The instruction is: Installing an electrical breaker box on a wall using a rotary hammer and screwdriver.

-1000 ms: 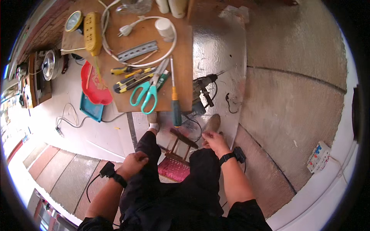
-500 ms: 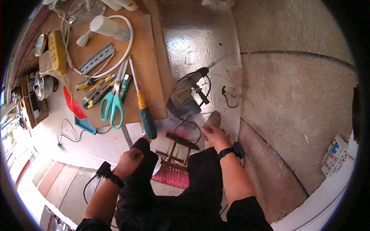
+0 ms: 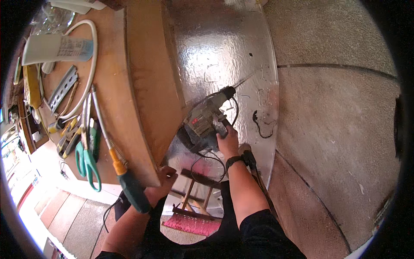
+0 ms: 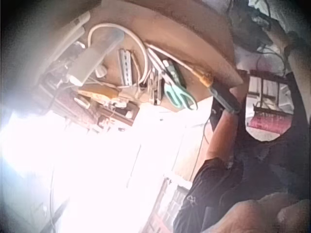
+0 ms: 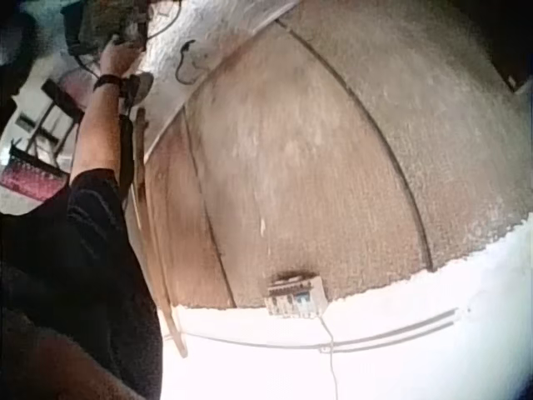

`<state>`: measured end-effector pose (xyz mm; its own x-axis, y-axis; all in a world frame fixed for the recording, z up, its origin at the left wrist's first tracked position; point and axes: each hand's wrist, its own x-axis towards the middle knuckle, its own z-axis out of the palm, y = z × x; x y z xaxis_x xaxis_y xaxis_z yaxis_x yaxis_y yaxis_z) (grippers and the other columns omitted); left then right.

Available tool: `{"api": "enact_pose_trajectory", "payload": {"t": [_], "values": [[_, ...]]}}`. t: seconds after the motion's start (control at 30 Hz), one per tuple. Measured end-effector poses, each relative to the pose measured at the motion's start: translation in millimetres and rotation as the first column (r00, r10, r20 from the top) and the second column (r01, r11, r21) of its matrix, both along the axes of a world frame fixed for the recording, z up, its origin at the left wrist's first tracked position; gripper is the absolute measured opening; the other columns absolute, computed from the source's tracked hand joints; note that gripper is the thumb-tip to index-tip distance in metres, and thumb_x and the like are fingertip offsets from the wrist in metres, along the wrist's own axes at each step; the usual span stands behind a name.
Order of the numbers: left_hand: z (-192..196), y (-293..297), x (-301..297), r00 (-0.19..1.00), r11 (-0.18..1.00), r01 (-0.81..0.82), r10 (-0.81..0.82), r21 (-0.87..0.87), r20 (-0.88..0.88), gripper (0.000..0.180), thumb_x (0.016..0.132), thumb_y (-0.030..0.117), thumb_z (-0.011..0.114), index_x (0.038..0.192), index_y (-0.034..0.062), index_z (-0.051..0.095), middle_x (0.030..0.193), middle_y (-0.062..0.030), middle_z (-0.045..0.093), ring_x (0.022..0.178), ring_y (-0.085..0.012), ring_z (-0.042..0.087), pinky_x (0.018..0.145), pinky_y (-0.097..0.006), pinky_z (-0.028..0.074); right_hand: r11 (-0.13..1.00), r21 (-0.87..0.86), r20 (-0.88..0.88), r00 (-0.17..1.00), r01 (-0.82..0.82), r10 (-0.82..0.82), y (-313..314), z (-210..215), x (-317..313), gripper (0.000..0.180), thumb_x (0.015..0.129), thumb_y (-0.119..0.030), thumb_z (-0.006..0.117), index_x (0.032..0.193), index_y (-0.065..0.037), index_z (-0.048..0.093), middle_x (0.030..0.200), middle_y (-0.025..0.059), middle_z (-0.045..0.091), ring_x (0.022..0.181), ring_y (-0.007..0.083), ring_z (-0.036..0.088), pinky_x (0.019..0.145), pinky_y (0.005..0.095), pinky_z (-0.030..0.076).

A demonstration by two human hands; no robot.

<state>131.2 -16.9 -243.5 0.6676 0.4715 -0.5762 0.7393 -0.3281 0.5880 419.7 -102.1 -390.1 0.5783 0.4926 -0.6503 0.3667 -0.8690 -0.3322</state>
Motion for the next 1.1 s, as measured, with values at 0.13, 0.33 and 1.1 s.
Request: {"api": "enact_pose_trajectory", "payload": {"t": [0.13, 0.33, 1.1], "values": [[-32, -24, 49, 0.864, 0.792, -0.503, 0.465, -0.346, -0.190, 0.029, 0.084, 0.023, 0.066, 0.100, -0.0004, 0.067, 0.094, -0.0182, 0.071, 0.088, -0.0313, 0.070, 0.079, -0.039, 0.055, 0.998, 0.032, 0.160, 0.986, -0.048, 0.043, 5, -42, 20, 0.066, 0.082, -0.029, 0.070, 0.135, 0.001, 0.046, 0.130, 0.0233, 0.054, 0.123, 0.0393, 0.049, 0.104, 0.0453, 0.042], [-62, -32, 76, 0.885, 0.791, -0.465, 0.398, -0.398, -0.243, 0.035, 0.087, 0.028, 0.064, 0.109, 0.0003, 0.065, 0.100, -0.0190, 0.070, 0.096, -0.0324, 0.068, 0.084, -0.039, 0.053, 0.998, 0.011, 0.083, 0.994, -0.068, 0.067, 13, -80, 38, 0.041, 0.079, -0.018, 0.067, 0.115, -0.002, 0.059, 0.106, 0.0254, 0.063, 0.102, 0.0447, 0.060, 0.088, 0.0506, 0.050], [-66, -20, 117, 0.977, 0.969, -0.206, 0.210, -0.137, 0.017, 0.030, 0.084, 0.027, 0.060, 0.100, 0.0029, 0.069, 0.097, -0.0205, 0.069, 0.095, -0.0384, 0.067, 0.084, -0.044, 0.053, 0.998, 0.035, -0.075, 0.995, -0.061, 0.064, 6, -15, 21, 0.043, 0.075, -0.035, 0.066, 0.100, 0.000, 0.068, 0.105, 0.0269, 0.067, 0.101, 0.0421, 0.064, 0.087, 0.0480, 0.052]]}}
